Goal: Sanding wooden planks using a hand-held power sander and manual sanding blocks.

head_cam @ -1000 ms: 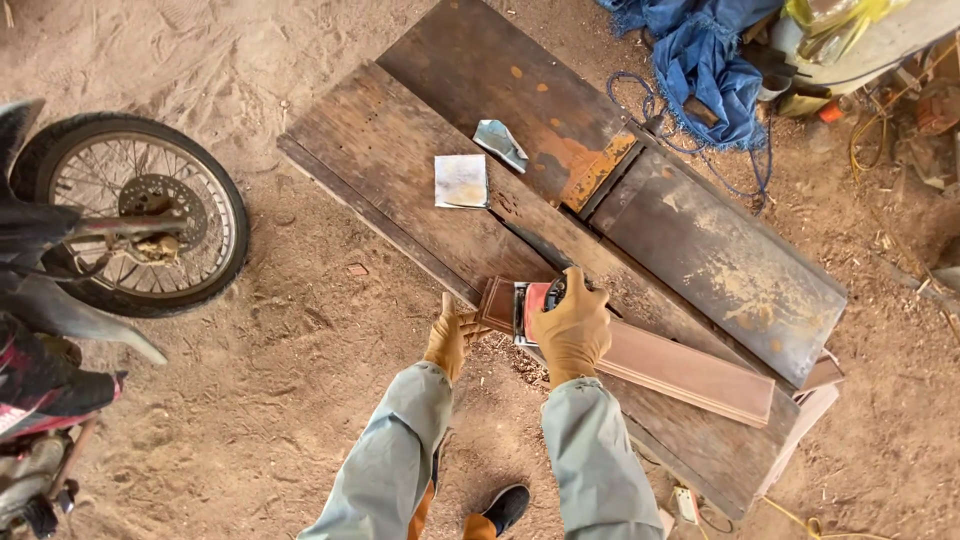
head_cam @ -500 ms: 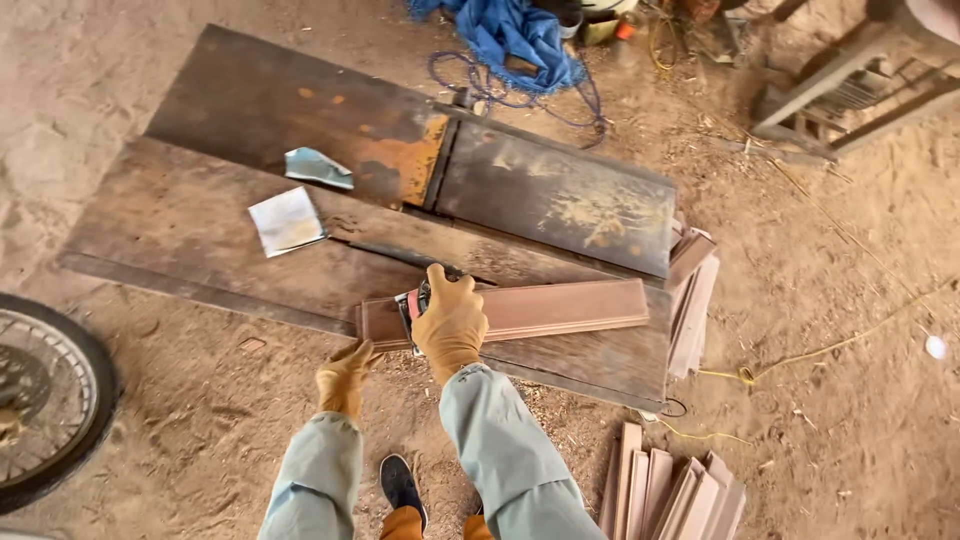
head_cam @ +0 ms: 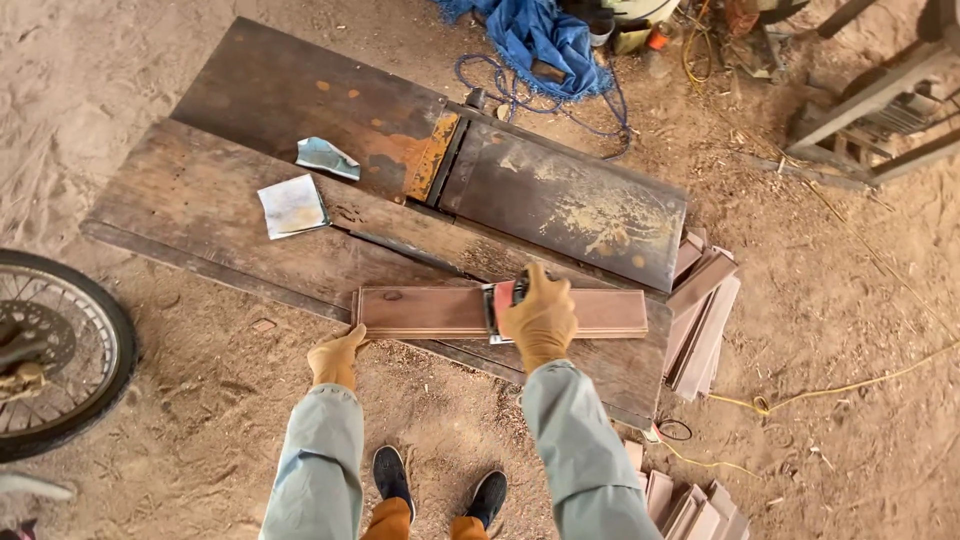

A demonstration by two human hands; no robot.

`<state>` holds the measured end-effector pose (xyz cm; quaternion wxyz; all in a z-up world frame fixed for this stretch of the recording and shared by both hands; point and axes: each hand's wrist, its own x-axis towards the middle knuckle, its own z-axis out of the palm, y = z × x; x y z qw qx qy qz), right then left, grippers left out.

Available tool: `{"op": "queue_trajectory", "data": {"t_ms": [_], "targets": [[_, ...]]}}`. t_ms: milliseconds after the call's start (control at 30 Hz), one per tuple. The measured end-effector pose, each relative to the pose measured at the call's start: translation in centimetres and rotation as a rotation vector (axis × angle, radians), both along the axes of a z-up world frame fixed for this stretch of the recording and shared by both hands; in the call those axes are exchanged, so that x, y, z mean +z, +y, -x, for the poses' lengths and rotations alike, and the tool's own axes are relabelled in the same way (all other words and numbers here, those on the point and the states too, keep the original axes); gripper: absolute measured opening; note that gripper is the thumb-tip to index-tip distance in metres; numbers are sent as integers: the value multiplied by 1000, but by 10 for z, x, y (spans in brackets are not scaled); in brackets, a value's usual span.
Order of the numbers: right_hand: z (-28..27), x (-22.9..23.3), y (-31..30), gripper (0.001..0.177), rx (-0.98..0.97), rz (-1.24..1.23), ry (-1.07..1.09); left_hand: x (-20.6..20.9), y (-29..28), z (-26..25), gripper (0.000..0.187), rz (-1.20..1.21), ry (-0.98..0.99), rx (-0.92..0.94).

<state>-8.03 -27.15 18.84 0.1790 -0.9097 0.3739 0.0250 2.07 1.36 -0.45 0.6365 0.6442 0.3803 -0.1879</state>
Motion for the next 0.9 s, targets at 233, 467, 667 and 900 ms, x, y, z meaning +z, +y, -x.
{"op": "queue_trajectory", "data": {"t_ms": [233,467,667,900], "targets": [[20,-18,-65,48,-50,35,13,-7,-4,2,20,88,-71,75],[39,-11,-115,51,-147,112,-63,-27,-2,0,23,103,-121,98],[56,-27,-160,61,-115,175,-156,-38,-3,0,22,108,-150,132],[70,-37,-196,49,-154,187,-66,7,-12,2,20,53,-28,157]]}}
